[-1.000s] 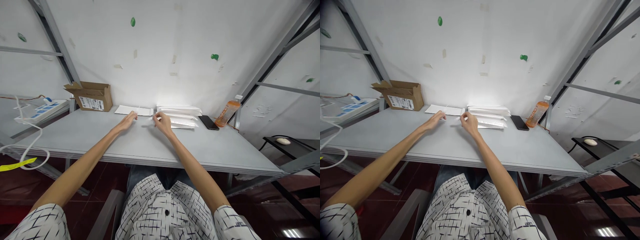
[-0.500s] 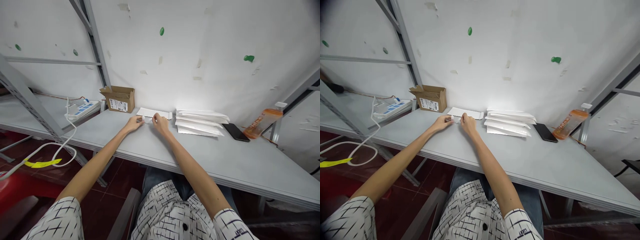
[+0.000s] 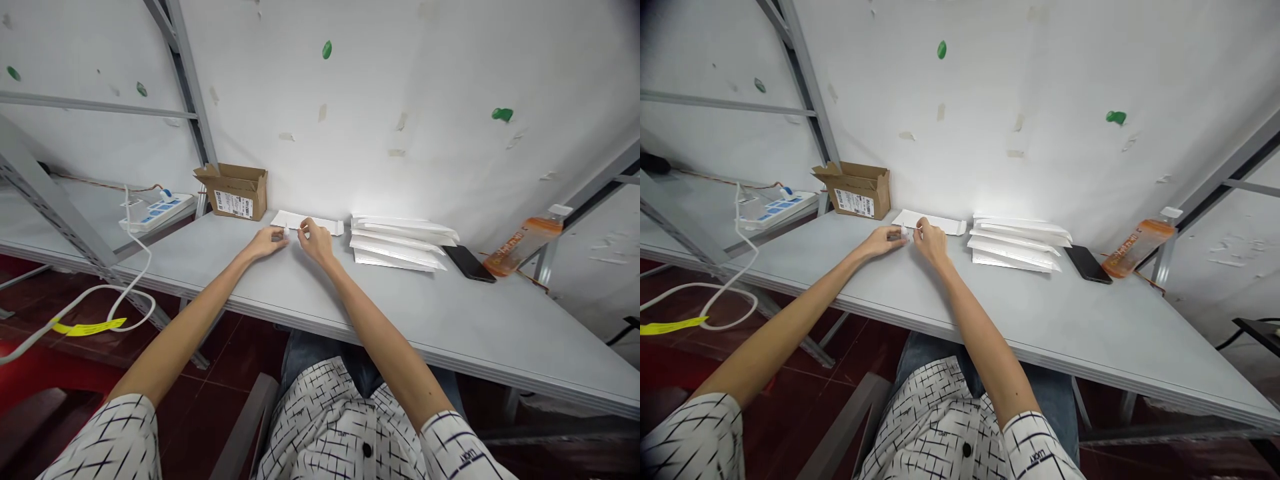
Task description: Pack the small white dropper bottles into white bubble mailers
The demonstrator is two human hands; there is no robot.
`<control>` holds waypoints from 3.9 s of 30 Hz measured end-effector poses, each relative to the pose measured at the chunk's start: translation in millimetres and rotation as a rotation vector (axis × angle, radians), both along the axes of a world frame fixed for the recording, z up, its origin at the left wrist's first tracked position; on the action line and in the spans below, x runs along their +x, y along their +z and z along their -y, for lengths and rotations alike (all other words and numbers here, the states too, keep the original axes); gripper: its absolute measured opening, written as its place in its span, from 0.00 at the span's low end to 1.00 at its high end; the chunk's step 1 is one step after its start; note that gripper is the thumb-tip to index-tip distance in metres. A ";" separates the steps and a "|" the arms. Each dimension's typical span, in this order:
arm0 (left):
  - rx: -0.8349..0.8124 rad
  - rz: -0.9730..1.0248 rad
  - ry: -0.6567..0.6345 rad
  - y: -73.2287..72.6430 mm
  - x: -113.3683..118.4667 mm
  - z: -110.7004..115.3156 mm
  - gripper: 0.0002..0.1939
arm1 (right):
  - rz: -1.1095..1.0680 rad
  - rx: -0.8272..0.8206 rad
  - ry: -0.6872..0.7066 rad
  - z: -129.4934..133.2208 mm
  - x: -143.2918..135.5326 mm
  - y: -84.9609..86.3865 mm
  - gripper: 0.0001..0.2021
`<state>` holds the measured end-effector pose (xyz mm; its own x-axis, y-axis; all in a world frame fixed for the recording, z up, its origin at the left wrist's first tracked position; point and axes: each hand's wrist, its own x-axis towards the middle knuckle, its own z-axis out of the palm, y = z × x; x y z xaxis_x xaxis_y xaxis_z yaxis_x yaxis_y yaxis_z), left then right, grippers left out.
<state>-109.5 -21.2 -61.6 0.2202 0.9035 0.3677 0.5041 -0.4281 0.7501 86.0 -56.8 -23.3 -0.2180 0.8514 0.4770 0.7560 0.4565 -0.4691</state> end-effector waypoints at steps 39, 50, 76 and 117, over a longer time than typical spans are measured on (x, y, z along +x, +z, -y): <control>-0.048 -0.188 0.070 13.0 12.9 19.0 0.26 | -0.071 -0.216 0.126 -9.8 14.7 -21.9 0.11; 0.231 -0.192 0.344 30.9 15.9 35.7 0.30 | 0.075 0.127 0.153 29.7 77.5 1.7 0.12; 0.601 -0.640 -0.082 22.0 193.4 43.8 0.12 | 0.699 -0.326 -0.410 -87.7 224.7 94.9 0.28; 0.684 -0.636 -0.206 6.6 194.6 34.3 0.24 | 0.703 0.032 -0.524 -63.7 210.1 103.2 0.19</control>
<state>85.1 -55.5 -55.0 0.6914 0.4585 0.5583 0.5968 -0.7980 -0.0837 296.2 6.9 79.8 -0.0552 0.9128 0.4046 0.9813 -0.0253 0.1909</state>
